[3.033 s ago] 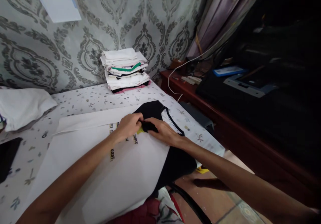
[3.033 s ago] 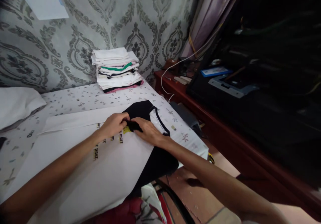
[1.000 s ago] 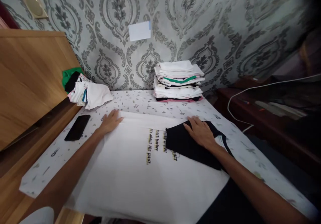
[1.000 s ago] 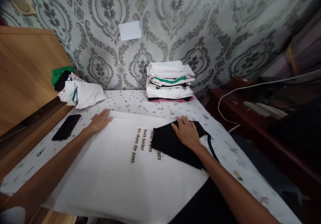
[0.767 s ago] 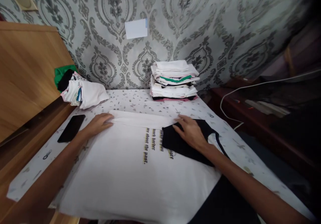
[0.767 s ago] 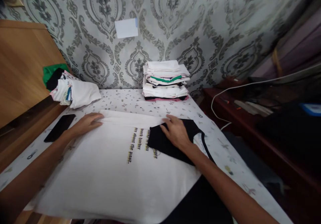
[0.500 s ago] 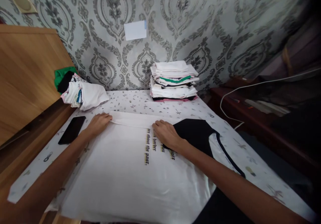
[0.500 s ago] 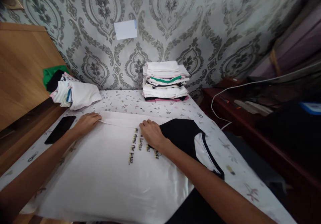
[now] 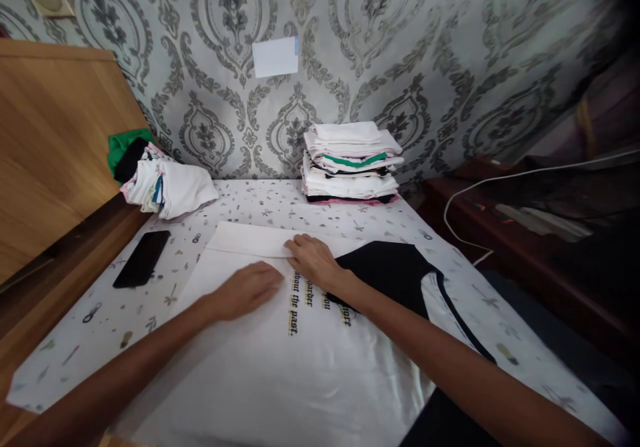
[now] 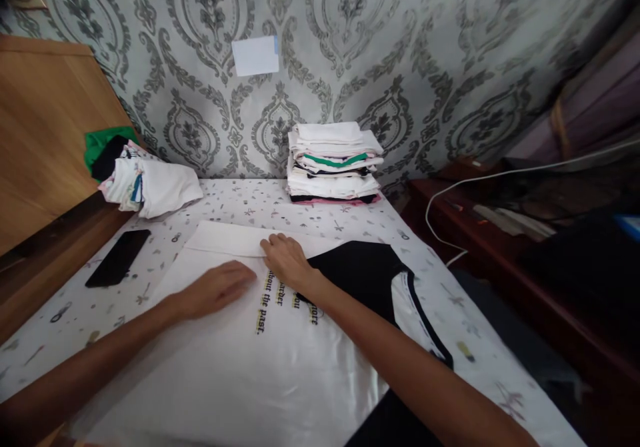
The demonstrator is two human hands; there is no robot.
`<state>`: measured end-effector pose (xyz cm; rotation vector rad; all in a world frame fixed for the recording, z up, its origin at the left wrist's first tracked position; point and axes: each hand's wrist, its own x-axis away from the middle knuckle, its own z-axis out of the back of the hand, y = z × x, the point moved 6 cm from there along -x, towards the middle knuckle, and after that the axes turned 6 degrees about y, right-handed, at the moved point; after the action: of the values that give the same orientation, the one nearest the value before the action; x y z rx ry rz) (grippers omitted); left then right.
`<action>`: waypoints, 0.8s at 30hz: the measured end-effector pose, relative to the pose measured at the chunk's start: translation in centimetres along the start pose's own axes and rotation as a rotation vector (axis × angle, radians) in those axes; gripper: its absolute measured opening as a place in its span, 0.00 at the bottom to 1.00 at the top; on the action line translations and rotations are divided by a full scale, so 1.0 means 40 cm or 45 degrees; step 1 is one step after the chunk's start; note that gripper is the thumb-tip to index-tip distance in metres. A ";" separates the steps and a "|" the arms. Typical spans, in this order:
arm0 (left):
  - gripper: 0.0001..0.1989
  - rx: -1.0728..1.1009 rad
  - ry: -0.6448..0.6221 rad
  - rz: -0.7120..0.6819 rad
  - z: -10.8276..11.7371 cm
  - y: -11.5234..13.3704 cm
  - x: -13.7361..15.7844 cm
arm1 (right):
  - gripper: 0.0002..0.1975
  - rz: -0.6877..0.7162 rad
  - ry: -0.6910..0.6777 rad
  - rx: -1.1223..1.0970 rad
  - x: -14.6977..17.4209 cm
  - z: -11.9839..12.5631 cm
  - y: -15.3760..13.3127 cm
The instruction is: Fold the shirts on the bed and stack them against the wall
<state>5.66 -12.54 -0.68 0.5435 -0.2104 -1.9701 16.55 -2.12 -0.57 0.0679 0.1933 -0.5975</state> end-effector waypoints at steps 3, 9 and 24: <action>0.19 -0.009 -0.140 -0.083 -0.067 0.060 -0.039 | 0.11 0.079 -0.017 -0.011 -0.047 -0.012 -0.026; 0.28 -0.216 -0.244 0.074 -0.108 -0.035 -0.136 | 0.10 -0.021 0.147 -0.233 -0.064 0.003 0.004; 0.34 -0.492 -0.031 0.900 0.118 -0.405 0.157 | 0.11 0.103 0.099 -0.433 -0.012 -0.032 -0.037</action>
<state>-11.90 -11.29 -4.41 0.1525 -0.0220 -1.2796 15.11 -2.90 -1.74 -0.2294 0.3638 -0.4751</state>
